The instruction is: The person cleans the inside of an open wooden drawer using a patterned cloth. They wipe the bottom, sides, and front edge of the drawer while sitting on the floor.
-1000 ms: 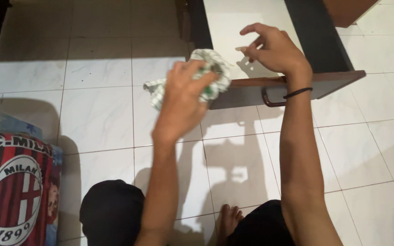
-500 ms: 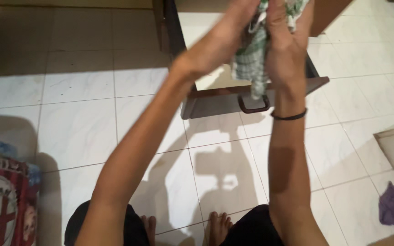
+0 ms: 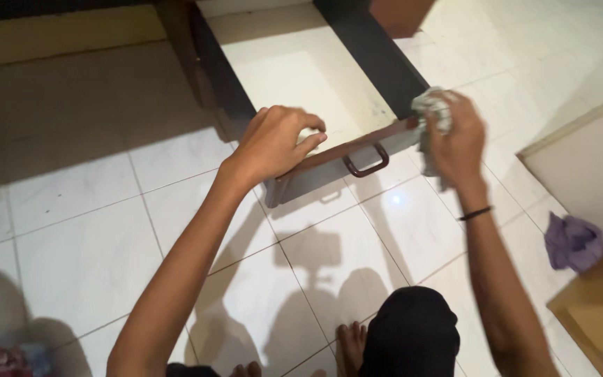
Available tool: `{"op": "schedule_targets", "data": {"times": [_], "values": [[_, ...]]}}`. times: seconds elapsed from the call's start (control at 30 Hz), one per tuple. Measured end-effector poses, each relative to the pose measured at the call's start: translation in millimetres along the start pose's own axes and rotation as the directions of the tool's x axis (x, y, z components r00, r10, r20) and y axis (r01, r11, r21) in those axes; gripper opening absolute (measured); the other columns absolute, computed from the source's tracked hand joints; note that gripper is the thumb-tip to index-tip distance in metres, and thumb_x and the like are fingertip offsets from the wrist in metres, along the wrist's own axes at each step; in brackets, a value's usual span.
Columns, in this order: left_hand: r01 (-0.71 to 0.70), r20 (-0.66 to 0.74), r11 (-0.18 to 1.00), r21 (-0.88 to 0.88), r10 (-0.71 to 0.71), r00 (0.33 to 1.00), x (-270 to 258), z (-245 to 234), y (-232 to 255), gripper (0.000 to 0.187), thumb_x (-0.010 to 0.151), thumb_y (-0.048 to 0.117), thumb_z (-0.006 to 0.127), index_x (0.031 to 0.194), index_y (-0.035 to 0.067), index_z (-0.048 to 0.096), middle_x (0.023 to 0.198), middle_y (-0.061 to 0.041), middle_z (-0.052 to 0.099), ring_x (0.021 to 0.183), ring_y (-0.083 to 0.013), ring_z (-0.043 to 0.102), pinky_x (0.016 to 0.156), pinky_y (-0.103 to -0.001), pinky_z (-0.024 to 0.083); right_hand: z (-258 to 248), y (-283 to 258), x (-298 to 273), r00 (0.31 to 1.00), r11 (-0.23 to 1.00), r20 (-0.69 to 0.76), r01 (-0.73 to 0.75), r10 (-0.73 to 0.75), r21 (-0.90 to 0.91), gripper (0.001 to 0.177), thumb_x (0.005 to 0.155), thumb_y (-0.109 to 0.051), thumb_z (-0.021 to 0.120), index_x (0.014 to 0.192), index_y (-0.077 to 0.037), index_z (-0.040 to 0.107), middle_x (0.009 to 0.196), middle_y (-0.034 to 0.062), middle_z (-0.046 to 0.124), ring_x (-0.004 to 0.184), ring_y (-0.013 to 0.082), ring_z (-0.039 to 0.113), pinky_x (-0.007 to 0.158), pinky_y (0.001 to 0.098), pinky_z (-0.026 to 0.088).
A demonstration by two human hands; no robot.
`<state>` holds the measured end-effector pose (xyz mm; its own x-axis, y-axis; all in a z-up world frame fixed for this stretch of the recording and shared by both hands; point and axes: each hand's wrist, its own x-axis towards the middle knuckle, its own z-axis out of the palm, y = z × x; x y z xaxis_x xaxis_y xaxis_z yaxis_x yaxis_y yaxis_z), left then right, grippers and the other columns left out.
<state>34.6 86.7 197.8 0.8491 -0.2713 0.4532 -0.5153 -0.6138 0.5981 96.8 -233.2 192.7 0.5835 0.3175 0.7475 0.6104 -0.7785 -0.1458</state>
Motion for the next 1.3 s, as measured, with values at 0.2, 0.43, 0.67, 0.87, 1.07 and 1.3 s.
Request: {"op": "schedule_targets", "data": {"times": [0.2,0.43,0.67,0.87,1.07,1.3], "values": [[0.174,0.090,0.983,0.064,-0.180,0.980,-8,-8,7,0.033,0.098,0.029,0.060,0.088,0.005,0.081,0.050,-0.016,0.064,0.053,-0.0300,0.068,0.076,-0.040,0.057,13,-78,-43,0.988,0.985,-0.011,0.150,-0.152,-0.080,0.044,0.091,-0.010,0.071,0.135,-0.011,0.066,0.125,0.0195,0.071,0.112,0.0382,0.071,0.096,0.0443,0.059],[0.014,-0.040,0.996,0.089,-0.011,0.999,-12,-4,-5,0.040,0.099,0.028,0.061,0.074,0.003,0.081,0.043,-0.016,0.057,0.044,-0.0340,0.057,0.088,-0.042,0.052,-58,6,-42,0.992,0.980,-0.116,-0.073,0.051,-0.188,0.022,0.103,0.000,0.072,0.124,-0.001,0.070,0.118,0.0161,0.072,0.107,0.0327,0.073,0.095,0.0424,0.058],[0.010,-0.034,0.999,0.034,-0.009,0.999,-10,-6,-2,0.034,0.098,0.027,0.060,0.081,0.007,0.082,0.045,-0.014,0.059,0.045,-0.0322,0.056,0.092,-0.044,0.049,-15,-17,-43,0.998,0.990,-0.027,0.051,-0.055,-0.131,0.043,0.096,0.003,0.062,0.135,-0.013,0.064,0.138,0.0183,0.065,0.117,0.0350,0.070,0.098,0.0407,0.059],[-0.004,-0.046,1.000,0.031,0.006,0.999,-14,-7,-4,0.031,0.099,0.026,0.060,0.088,0.008,0.082,0.044,-0.013,0.057,0.045,-0.0313,0.056,0.092,-0.043,0.050,1,14,-31,0.991,0.949,0.064,-0.096,0.120,-0.301,0.053,0.095,-0.001,0.068,0.147,-0.013,0.059,0.145,0.0208,0.059,0.108,0.0359,0.070,0.090,0.0418,0.058],[0.036,0.002,0.999,0.038,-0.036,0.999,-12,-9,-2,0.032,0.100,0.026,0.059,0.089,0.008,0.082,0.042,-0.013,0.057,0.043,-0.0309,0.057,0.095,-0.043,0.049,5,-4,-51,0.994,0.967,-0.075,-0.094,0.078,-0.239,0.059,0.091,0.004,0.066,0.147,-0.014,0.060,0.146,0.0181,0.059,0.116,0.0361,0.070,0.093,0.0413,0.061],[0.012,-0.041,0.999,0.031,-0.011,0.999,-15,-8,-6,0.032,0.100,0.026,0.059,0.088,0.007,0.081,0.051,-0.016,0.062,0.054,-0.0343,0.062,0.094,-0.045,0.049,14,-36,-28,0.998,0.991,0.050,0.033,-0.026,-0.127,0.051,0.094,0.001,0.067,0.142,-0.015,0.061,0.143,0.0148,0.063,0.114,0.0342,0.071,0.094,0.0409,0.061]]}}
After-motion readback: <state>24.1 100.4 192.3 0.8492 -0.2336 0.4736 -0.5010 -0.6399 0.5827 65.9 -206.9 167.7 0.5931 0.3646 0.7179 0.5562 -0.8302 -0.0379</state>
